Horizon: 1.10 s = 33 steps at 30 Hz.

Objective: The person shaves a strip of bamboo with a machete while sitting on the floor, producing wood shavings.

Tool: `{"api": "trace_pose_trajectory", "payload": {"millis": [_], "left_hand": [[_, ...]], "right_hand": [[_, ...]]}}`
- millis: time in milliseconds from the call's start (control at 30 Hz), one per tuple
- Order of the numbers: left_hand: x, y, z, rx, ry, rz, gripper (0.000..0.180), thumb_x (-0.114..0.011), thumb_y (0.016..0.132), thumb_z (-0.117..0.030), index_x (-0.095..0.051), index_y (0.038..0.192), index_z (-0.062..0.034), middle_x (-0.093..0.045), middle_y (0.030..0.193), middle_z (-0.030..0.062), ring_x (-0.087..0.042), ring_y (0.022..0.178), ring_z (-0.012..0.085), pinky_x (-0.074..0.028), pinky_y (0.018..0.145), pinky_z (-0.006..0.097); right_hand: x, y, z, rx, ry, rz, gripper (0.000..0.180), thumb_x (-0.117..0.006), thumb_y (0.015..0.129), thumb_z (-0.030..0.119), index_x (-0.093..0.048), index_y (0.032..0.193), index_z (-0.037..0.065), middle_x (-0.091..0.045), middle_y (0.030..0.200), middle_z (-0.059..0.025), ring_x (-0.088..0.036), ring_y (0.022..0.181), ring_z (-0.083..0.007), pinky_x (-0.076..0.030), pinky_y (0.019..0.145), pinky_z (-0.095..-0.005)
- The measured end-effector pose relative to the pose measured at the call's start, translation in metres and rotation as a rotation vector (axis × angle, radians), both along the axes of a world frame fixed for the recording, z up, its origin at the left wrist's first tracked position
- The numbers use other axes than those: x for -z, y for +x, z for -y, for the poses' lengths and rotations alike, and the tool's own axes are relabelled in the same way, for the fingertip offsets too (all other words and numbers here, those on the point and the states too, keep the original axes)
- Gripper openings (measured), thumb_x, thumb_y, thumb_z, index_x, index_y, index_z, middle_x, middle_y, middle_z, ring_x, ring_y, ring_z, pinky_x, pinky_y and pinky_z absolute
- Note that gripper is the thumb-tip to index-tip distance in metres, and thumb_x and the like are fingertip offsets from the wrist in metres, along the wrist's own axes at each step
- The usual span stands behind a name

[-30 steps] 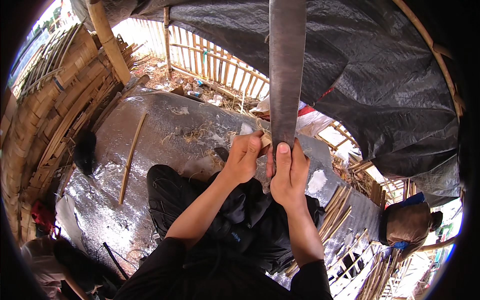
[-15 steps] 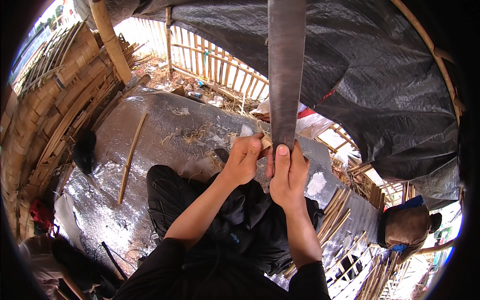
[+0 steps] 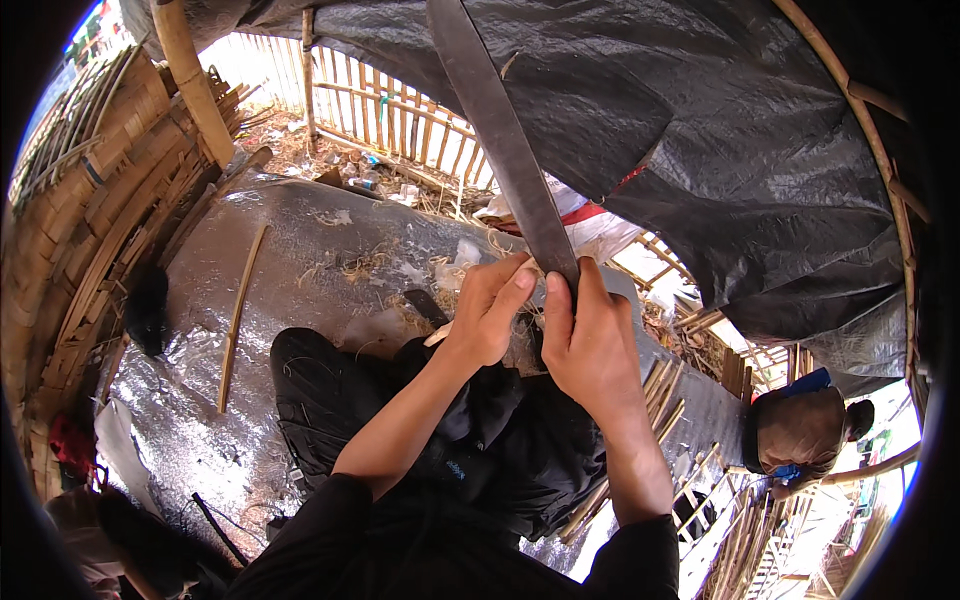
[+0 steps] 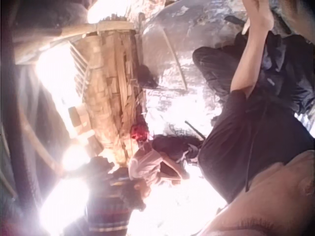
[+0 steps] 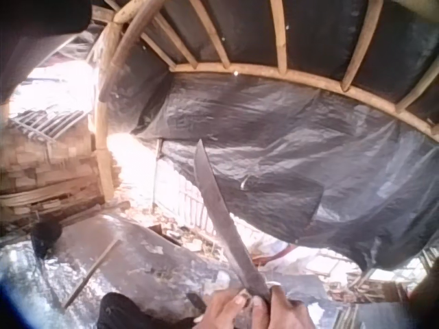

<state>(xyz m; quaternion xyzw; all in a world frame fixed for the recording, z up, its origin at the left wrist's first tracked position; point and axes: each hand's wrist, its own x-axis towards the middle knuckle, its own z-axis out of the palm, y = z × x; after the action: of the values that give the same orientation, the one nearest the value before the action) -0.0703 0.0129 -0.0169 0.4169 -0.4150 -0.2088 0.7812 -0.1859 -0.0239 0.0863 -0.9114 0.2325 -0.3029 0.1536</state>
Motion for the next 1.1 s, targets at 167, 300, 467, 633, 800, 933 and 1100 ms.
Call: {"api": "trace_pose_trajectory", "payload": {"millis": [167,300,467,633,800,933,1100], "left_hand": [[-0.001,-0.003,0.004,-0.003,0.072,-0.001,0.052,-0.057,0.098,-0.046,-0.067,0.089,0.0033,-0.052,0.06,0.0059,-0.045,0.06,0.0104,-0.034,0.053,0.033],[-0.004,-0.007,0.005,-0.024,0.078,-0.039,0.052,-0.06,0.097,-0.046,-0.067,0.083,0.0036,-0.052,0.058,0.0056,-0.046,0.059,0.0095,-0.034,0.052,0.033],[-0.007,-0.001,0.002,-0.064,0.042,-0.043,0.054,-0.06,0.098,-0.045,-0.067,0.078,0.0037,-0.051,0.056,0.0042,-0.045,0.059,0.0078,-0.034,0.051,0.032],[-0.002,0.005,0.0,-0.091,0.059,-0.046,0.058,-0.061,0.098,-0.047,-0.061,0.071,0.0041,-0.045,0.052,0.0035,-0.041,0.057,0.0063,-0.032,0.048,0.032],[0.001,0.01,0.0,-0.115,0.062,-0.036,0.058,-0.061,0.097,-0.046,-0.055,0.066,0.0027,-0.042,0.052,0.0013,-0.037,0.057,0.0064,-0.027,0.048,0.033],[0.002,0.01,0.009,-0.068,0.102,-0.085,0.057,-0.06,0.096,-0.045,-0.051,0.065,0.0021,-0.041,0.054,0.002,-0.037,0.058,0.0074,-0.026,0.049,0.034],[0.005,0.017,0.014,0.007,-0.01,-0.045,0.052,-0.057,0.096,-0.045,-0.055,0.072,0.002,-0.044,0.057,0.0065,-0.041,0.057,0.0143,-0.03,0.052,0.035]], "right_hand": [[0.005,-0.008,0.011,-0.024,-0.016,-0.053,0.031,-0.06,0.096,0.014,-0.054,0.112,-0.012,-0.061,0.065,-0.028,-0.064,0.06,-0.0475,-0.05,0.053,-0.052],[-0.001,-0.009,0.011,-0.068,0.086,-0.034,0.032,-0.06,0.096,0.015,-0.054,0.112,-0.013,-0.06,0.066,-0.0299,-0.063,0.063,-0.0496,-0.049,0.056,-0.0542],[-0.008,-0.004,0.001,-0.046,0.052,-0.05,0.031,-0.06,0.097,0.015,-0.055,0.111,-0.012,-0.061,0.07,-0.0304,-0.063,0.065,-0.0515,-0.048,0.059,-0.0556],[-0.012,0.001,0.007,-0.118,0.119,-0.115,0.027,-0.059,0.097,0.016,-0.054,0.109,-0.008,-0.063,0.076,-0.0303,-0.064,0.074,-0.0506,-0.049,0.065,-0.0547],[-0.012,0.007,0.013,-0.158,0.337,-0.119,0.024,-0.058,0.098,0.016,-0.053,0.107,-0.006,-0.064,0.077,-0.0303,-0.065,0.077,-0.0496,-0.049,0.066,-0.055],[-0.014,0.009,0.0,-0.013,0.052,-0.119,0.024,-0.057,0.099,0.016,-0.053,0.107,-0.006,-0.063,0.072,-0.0305,-0.065,0.069,-0.0508,-0.049,0.062,-0.0575],[-0.005,0.014,0.007,0.033,0.067,-0.051,0.025,-0.056,0.099,0.016,-0.051,0.103,-0.008,-0.061,0.063,-0.0289,-0.064,0.065,-0.0506,-0.049,0.056,-0.0566]]}}
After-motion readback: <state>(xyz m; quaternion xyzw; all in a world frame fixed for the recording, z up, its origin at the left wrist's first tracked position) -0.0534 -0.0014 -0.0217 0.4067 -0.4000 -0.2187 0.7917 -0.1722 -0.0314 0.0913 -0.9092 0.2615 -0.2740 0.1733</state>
